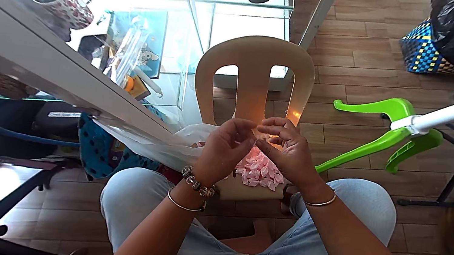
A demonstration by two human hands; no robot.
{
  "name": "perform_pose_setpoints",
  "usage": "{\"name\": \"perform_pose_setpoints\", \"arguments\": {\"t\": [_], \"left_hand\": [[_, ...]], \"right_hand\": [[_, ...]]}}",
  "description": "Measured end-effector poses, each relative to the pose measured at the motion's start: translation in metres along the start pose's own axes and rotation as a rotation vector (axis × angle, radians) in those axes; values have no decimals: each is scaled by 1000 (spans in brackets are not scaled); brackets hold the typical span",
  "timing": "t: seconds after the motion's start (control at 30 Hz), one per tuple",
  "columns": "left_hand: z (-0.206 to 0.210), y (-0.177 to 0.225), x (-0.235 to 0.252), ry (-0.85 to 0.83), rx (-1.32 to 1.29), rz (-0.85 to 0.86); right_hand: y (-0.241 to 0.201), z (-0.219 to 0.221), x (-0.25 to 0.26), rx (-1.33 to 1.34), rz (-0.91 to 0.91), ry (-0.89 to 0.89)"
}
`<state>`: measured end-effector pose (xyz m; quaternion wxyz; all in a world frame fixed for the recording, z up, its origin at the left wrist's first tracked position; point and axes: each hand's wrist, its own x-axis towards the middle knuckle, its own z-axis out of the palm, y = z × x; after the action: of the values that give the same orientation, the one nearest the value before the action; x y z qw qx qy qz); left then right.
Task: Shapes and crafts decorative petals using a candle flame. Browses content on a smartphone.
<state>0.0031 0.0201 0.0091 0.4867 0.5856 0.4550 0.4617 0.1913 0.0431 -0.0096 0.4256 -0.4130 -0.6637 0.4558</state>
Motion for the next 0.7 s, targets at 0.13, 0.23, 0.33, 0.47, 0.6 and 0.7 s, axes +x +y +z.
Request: {"name": "perform_pose_setpoints", "arguments": {"t": [0.13, 0.23, 0.33, 0.47, 0.6, 0.7], "left_hand": [[-2, 0, 0, -21, 18, 3], [-2, 2, -2, -1, -108, -98], [1, 4, -1, 60, -479, -311], [9, -2, 1, 58, -543, -394], [18, -4, 1, 119, -545, -388], [19, -5, 0, 144, -557, -375]], "right_hand": [[1, -4, 1, 5, 2, -44], [-3, -6, 2, 42, 25, -44], [-5, -6, 3, 146, 66, 6], [-3, -1, 5, 264, 82, 68], [-3, 3, 4, 269, 98, 60], [-2, 4, 4, 283, 104, 46]]}}
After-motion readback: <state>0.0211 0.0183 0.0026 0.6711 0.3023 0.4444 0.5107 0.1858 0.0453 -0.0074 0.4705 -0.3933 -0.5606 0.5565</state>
